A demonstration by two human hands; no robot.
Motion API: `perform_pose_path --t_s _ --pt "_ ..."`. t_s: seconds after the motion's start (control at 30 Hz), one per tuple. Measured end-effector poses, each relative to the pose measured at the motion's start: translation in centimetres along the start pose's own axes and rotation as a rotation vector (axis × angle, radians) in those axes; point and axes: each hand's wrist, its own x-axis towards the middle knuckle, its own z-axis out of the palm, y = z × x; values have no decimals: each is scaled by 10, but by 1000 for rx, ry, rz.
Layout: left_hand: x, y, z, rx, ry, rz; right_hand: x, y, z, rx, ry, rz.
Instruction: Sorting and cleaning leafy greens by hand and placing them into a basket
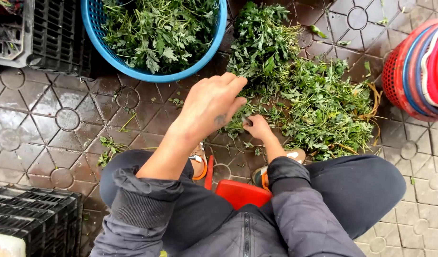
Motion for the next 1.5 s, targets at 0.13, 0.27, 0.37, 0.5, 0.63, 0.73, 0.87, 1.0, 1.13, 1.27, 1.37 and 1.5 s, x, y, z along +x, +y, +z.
perform_pose_path --t_s 0.13,0.27,0.37,0.5,0.63,0.73,0.87,1.0,1.13,1.27,1.37,1.5 --pt "11 17 7 8 33 61 -22 -1 -39 -73 -73 100" --pt "9 46 11 -84 32 131 -35 -2 -35 -47 99 157" --pt "2 49 3 -163 16 150 -15 6 5 27 137 281" --pt "-6 27 6 -47 -2 101 -42 -34 4 93 86 194" --pt "-15 14 4 9 1 54 -28 -33 29 62 152 244" --pt "-15 12 2 13 5 51 -31 -42 31 11 135 215" --pt "-7 10 10 3 20 55 -23 -37 22 48 66 82" --pt "7 12 11 52 76 81 -44 -53 -49 623 -133 124" --pt "19 22 13 46 42 82 -54 -17 -65 358 59 79" --pt "23 16 22 45 -1 61 -116 -68 -119 927 124 103" --pt "26 11 30 72 -49 16 -111 -43 -120 935 97 32" --pt "24 0 44 94 -86 40 -127 -41 -131 883 59 26"
